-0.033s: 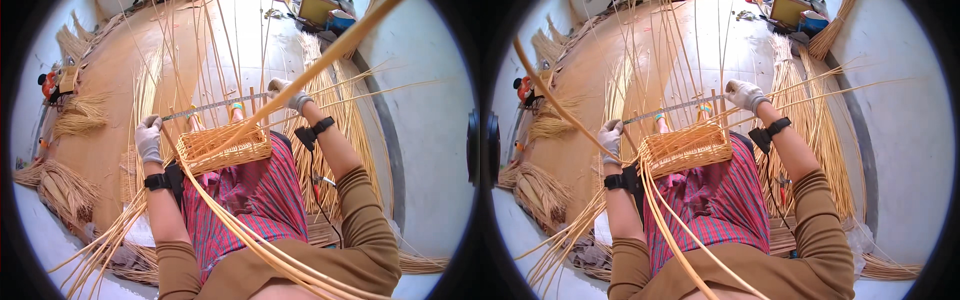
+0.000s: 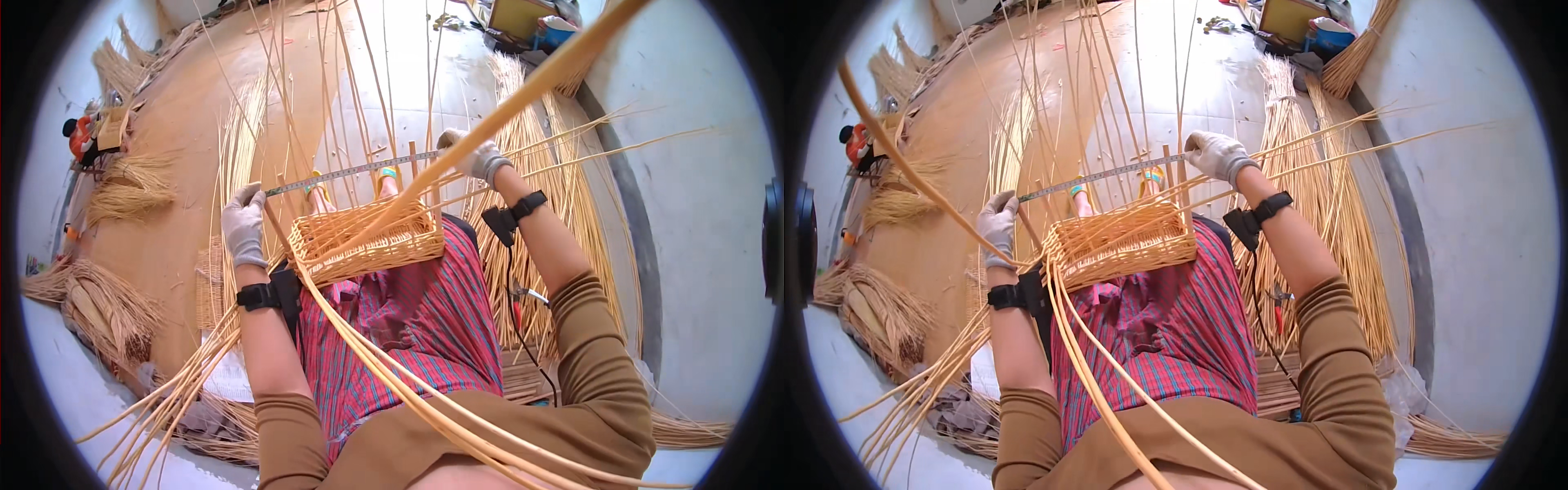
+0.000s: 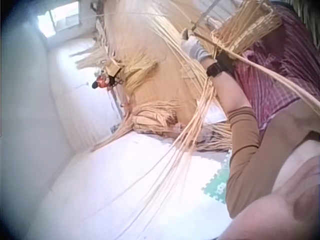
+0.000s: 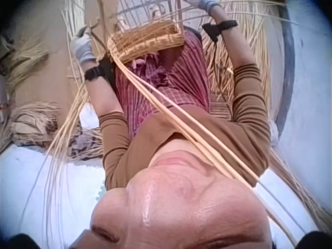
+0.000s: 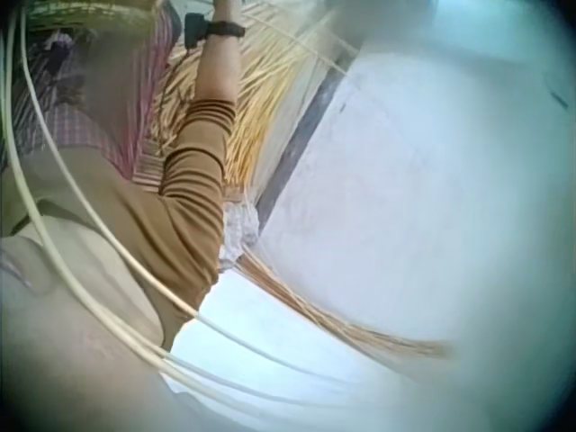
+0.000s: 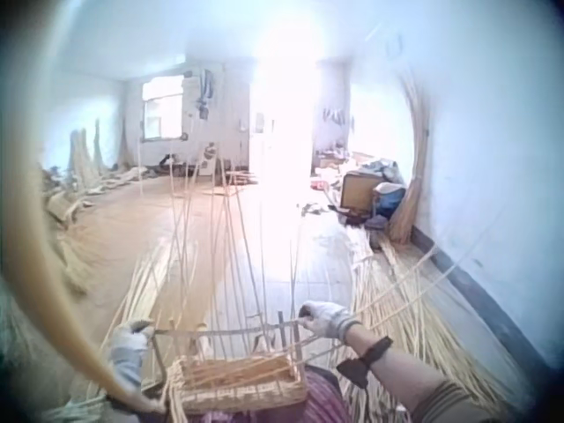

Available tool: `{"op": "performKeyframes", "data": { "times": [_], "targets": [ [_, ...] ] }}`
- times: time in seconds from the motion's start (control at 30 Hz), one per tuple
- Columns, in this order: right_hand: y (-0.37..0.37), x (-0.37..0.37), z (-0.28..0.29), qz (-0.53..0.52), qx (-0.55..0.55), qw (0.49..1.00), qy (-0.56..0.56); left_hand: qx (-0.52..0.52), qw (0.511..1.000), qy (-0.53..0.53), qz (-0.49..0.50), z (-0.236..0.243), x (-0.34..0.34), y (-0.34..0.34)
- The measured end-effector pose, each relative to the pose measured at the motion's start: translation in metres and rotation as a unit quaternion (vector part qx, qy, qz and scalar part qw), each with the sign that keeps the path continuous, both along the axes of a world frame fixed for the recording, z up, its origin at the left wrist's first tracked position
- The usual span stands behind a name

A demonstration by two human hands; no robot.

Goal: Weaving a small rectangular basket from long plant fibers.

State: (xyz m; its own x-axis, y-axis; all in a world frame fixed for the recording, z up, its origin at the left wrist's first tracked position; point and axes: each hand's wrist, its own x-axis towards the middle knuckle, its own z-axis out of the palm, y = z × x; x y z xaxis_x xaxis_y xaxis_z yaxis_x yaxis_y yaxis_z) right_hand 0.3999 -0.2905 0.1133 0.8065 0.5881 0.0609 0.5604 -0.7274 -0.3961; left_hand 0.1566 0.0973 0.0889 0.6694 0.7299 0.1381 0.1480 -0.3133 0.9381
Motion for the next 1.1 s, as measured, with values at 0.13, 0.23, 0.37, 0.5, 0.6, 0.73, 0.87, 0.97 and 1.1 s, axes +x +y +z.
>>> {"op": "performKeyframes", "data": {
  "times": [0.13,0.23,0.37,0.5,0.6,0.73,0.87,0.97,1.1],
  "targets": [
    [0.002,0.000,-0.003,0.029,-0.038,0.999,-0.011,0.043,0.998,0.030,0.019,-0.002,-0.002,0.003],
    [0.009,-0.002,-0.004,0.026,-0.041,0.999,-0.007,0.052,0.998,0.016,0.028,-0.008,-0.004,0.007],
    [-0.002,0.008,-0.015,0.041,0.014,0.999,0.002,0.074,0.997,0.027,0.010,-0.009,0.004,0.006],
    [-0.001,0.006,-0.015,0.054,0.017,0.998,-0.027,0.090,0.995,0.033,0.018,-0.011,0.007,0.007],
    [0.006,-0.002,-0.006,0.051,-0.005,0.999,-0.017,0.102,0.994,0.049,0.000,-0.018,0.003,0.015],
    [0.012,-0.027,0.010,0.069,-0.008,0.998,0.003,0.069,0.992,0.042,-0.095,-0.022,0.000,0.012],
    [0.017,-0.022,0.008,0.019,-0.064,0.993,-0.099,-0.107,0.982,0.041,-0.149,-0.028,0.004,0.021],
    [0.016,-0.021,0.007,0.019,-0.030,0.997,-0.075,-0.193,0.974,0.019,-0.118,-0.024,-0.010,0.031],
    [0.020,-0.015,0.001,0.004,-0.026,1.000,-0.012,-0.180,0.976,0.027,-0.124,-0.026,-0.001,0.031]
  ]
}}
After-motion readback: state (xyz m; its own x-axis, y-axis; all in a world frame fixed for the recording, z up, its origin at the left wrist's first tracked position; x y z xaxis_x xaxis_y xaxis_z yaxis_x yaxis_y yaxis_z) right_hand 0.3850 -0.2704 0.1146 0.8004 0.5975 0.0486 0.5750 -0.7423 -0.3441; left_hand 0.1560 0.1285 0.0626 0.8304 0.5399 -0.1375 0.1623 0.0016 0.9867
